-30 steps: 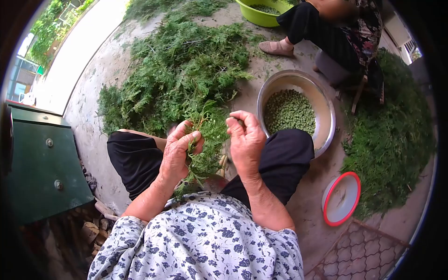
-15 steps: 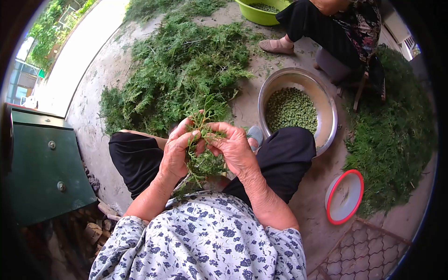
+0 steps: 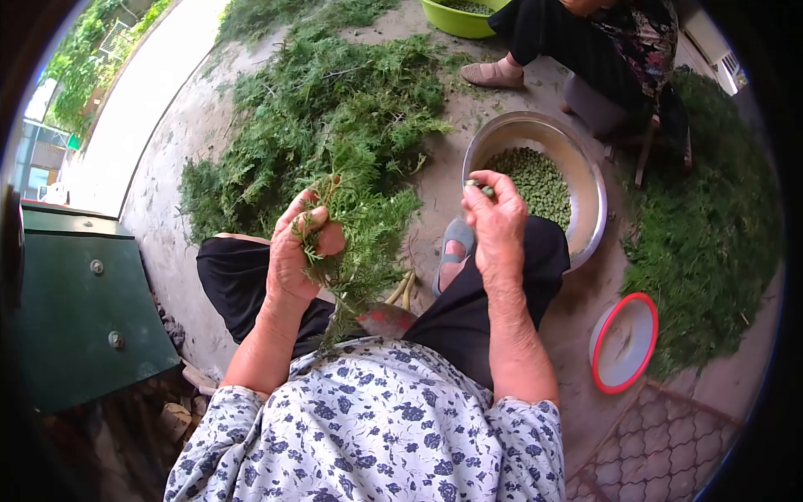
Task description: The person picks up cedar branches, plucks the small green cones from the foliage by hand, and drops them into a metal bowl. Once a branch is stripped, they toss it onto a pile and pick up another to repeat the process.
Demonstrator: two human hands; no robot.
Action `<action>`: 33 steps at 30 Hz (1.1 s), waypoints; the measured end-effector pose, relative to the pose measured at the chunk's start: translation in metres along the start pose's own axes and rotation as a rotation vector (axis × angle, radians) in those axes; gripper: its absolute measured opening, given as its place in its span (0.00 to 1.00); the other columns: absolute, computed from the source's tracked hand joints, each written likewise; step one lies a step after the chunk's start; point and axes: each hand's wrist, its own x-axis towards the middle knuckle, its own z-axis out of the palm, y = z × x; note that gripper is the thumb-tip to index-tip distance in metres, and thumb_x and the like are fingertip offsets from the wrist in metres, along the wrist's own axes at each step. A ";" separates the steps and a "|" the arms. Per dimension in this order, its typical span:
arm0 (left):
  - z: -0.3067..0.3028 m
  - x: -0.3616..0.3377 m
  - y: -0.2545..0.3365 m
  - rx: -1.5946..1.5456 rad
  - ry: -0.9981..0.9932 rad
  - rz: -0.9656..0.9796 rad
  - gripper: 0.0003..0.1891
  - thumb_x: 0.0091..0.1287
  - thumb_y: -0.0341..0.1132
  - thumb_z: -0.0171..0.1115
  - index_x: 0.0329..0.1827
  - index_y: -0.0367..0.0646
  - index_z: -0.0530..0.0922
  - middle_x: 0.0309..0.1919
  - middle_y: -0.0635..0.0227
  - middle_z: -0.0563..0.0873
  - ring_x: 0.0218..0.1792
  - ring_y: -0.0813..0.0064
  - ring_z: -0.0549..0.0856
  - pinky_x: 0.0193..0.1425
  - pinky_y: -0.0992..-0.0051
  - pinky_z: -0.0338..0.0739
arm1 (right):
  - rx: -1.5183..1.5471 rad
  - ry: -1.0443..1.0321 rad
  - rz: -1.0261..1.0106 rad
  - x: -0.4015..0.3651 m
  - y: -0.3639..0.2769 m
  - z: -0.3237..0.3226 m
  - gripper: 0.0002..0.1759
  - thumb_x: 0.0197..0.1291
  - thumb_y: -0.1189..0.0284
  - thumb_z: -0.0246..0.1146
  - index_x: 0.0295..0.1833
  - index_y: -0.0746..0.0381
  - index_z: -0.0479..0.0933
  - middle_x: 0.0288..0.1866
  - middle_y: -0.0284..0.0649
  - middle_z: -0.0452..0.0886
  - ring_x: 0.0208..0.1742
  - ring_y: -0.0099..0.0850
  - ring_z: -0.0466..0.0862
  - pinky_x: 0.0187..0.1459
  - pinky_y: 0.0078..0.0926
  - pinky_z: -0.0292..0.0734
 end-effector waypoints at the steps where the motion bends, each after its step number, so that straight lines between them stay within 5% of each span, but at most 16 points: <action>1: -0.008 0.002 0.001 -0.037 -0.013 0.008 0.16 0.60 0.28 0.60 0.51 0.40 0.70 0.21 0.77 0.71 0.17 0.85 0.67 0.21 0.84 0.58 | -0.069 0.086 -0.080 0.015 0.003 -0.019 0.11 0.54 0.80 0.61 0.45 0.66 0.75 0.29 0.32 0.74 0.23 0.16 0.71 0.27 0.10 0.68; 4: -0.016 0.006 0.008 -0.088 -0.007 0.022 0.10 0.60 0.29 0.60 0.42 0.41 0.70 0.19 0.77 0.69 0.14 0.84 0.63 0.18 0.82 0.56 | -0.357 0.304 -0.246 0.050 0.008 -0.073 0.23 0.53 0.79 0.61 0.57 0.70 0.71 0.54 0.49 0.75 0.55 0.35 0.75 0.57 0.28 0.67; 6: -0.014 0.007 0.015 -0.097 -0.031 -0.002 0.10 0.58 0.28 0.60 0.41 0.41 0.71 0.18 0.76 0.69 0.13 0.84 0.62 0.18 0.82 0.55 | -0.411 0.352 -0.266 0.058 0.001 -0.087 0.23 0.53 0.78 0.61 0.57 0.71 0.71 0.58 0.53 0.72 0.60 0.40 0.72 0.61 0.33 0.64; 12: -0.009 0.009 0.030 -0.120 -0.065 0.016 0.10 0.54 0.27 0.58 0.40 0.40 0.73 0.23 0.67 0.77 0.12 0.83 0.61 0.16 0.81 0.55 | -0.166 0.228 -0.180 0.037 0.020 -0.050 0.20 0.56 0.76 0.60 0.55 0.71 0.72 0.49 0.47 0.78 0.51 0.32 0.77 0.54 0.25 0.70; 14: -0.016 0.015 0.033 -0.143 -0.044 0.047 0.12 0.54 0.27 0.57 0.42 0.38 0.74 0.26 0.61 0.81 0.11 0.83 0.59 0.15 0.81 0.54 | 0.051 0.060 0.072 0.016 0.033 -0.019 0.15 0.58 0.74 0.60 0.50 0.68 0.74 0.41 0.40 0.79 0.40 0.25 0.79 0.43 0.19 0.75; 16: -0.021 0.022 0.042 -0.210 -0.300 0.022 0.16 0.53 0.26 0.61 0.46 0.38 0.75 0.33 0.58 0.81 0.16 0.80 0.70 0.19 0.82 0.64 | 0.149 -0.049 0.273 -0.007 0.051 0.003 0.09 0.60 0.72 0.59 0.43 0.65 0.75 0.35 0.36 0.78 0.33 0.20 0.78 0.35 0.15 0.75; 17: -0.021 0.024 0.043 -0.207 -0.298 0.025 0.16 0.53 0.26 0.61 0.46 0.38 0.75 0.33 0.58 0.81 0.16 0.80 0.70 0.19 0.82 0.64 | 0.154 -0.066 0.312 -0.017 0.062 0.010 0.09 0.61 0.69 0.60 0.42 0.64 0.74 0.34 0.35 0.78 0.33 0.23 0.78 0.37 0.21 0.76; 20: -0.014 0.030 0.039 0.260 0.047 0.449 0.09 0.60 0.31 0.53 0.40 0.38 0.76 0.16 0.73 0.72 0.11 0.84 0.61 0.17 0.80 0.56 | 0.218 -0.112 0.556 -0.048 0.070 0.028 0.12 0.62 0.64 0.60 0.39 0.62 0.72 0.34 0.35 0.78 0.34 0.26 0.80 0.41 0.28 0.77; 22: -0.009 0.034 0.032 0.170 0.085 0.439 0.10 0.58 0.29 0.54 0.42 0.39 0.77 0.22 0.67 0.79 0.12 0.84 0.63 0.18 0.81 0.59 | 0.214 -0.189 0.619 -0.060 0.064 0.039 0.16 0.64 0.60 0.57 0.45 0.63 0.72 0.36 0.37 0.79 0.35 0.30 0.80 0.41 0.32 0.78; 24: -0.012 0.045 0.015 0.854 -0.054 1.323 0.11 0.56 0.28 0.56 0.42 0.39 0.77 0.27 0.61 0.82 0.13 0.83 0.65 0.20 0.82 0.62 | 0.531 -0.356 0.814 -0.069 0.050 0.050 0.25 0.60 0.53 0.60 0.50 0.63 0.71 0.37 0.40 0.76 0.36 0.31 0.80 0.39 0.27 0.78; 25: -0.001 0.030 0.017 0.650 -0.068 0.975 0.10 0.54 0.28 0.58 0.40 0.38 0.78 0.30 0.62 0.82 0.14 0.83 0.65 0.20 0.83 0.63 | 0.527 -0.357 0.809 -0.064 0.056 0.052 0.25 0.60 0.53 0.60 0.50 0.63 0.71 0.37 0.40 0.76 0.36 0.31 0.80 0.39 0.27 0.78; 26: 0.008 0.018 0.037 0.157 -0.218 0.198 0.08 0.55 0.28 0.58 0.38 0.40 0.79 0.35 0.63 0.82 0.14 0.83 0.65 0.22 0.83 0.64 | 0.663 -0.516 0.890 -0.056 0.066 0.053 0.24 0.64 0.54 0.53 0.55 0.63 0.70 0.40 0.44 0.77 0.37 0.35 0.80 0.40 0.34 0.79; 28: 0.011 0.011 0.027 0.168 -0.210 0.234 0.08 0.56 0.28 0.57 0.38 0.38 0.79 0.35 0.62 0.82 0.14 0.83 0.64 0.21 0.84 0.63 | 0.796 -0.681 0.965 -0.051 0.069 0.056 0.24 0.68 0.56 0.46 0.60 0.62 0.68 0.43 0.48 0.78 0.39 0.39 0.81 0.40 0.41 0.80; 30: 0.014 0.003 0.015 0.353 -0.171 0.525 0.10 0.54 0.30 0.55 0.37 0.35 0.78 0.31 0.62 0.82 0.14 0.82 0.64 0.19 0.79 0.63 | 0.342 -0.744 0.532 -0.055 0.063 0.056 0.23 0.68 0.58 0.46 0.60 0.62 0.68 0.46 0.49 0.77 0.40 0.39 0.81 0.37 0.38 0.81; 31: 0.011 0.004 0.016 0.231 -0.142 0.424 0.10 0.54 0.31 0.56 0.35 0.34 0.78 0.25 0.66 0.79 0.14 0.82 0.66 0.18 0.80 0.61 | 0.894 -0.659 0.832 -0.055 0.083 0.050 0.24 0.68 0.57 0.45 0.60 0.62 0.67 0.45 0.45 0.77 0.36 0.36 0.80 0.30 0.30 0.80; 33: 0.005 0.004 0.019 0.108 -0.116 0.327 0.10 0.54 0.32 0.58 0.32 0.33 0.79 0.20 0.70 0.76 0.14 0.82 0.67 0.17 0.81 0.59 | 0.800 -0.430 0.837 -0.052 0.099 0.052 0.23 0.67 0.58 0.48 0.60 0.62 0.67 0.44 0.42 0.78 0.33 0.33 0.79 0.28 0.25 0.77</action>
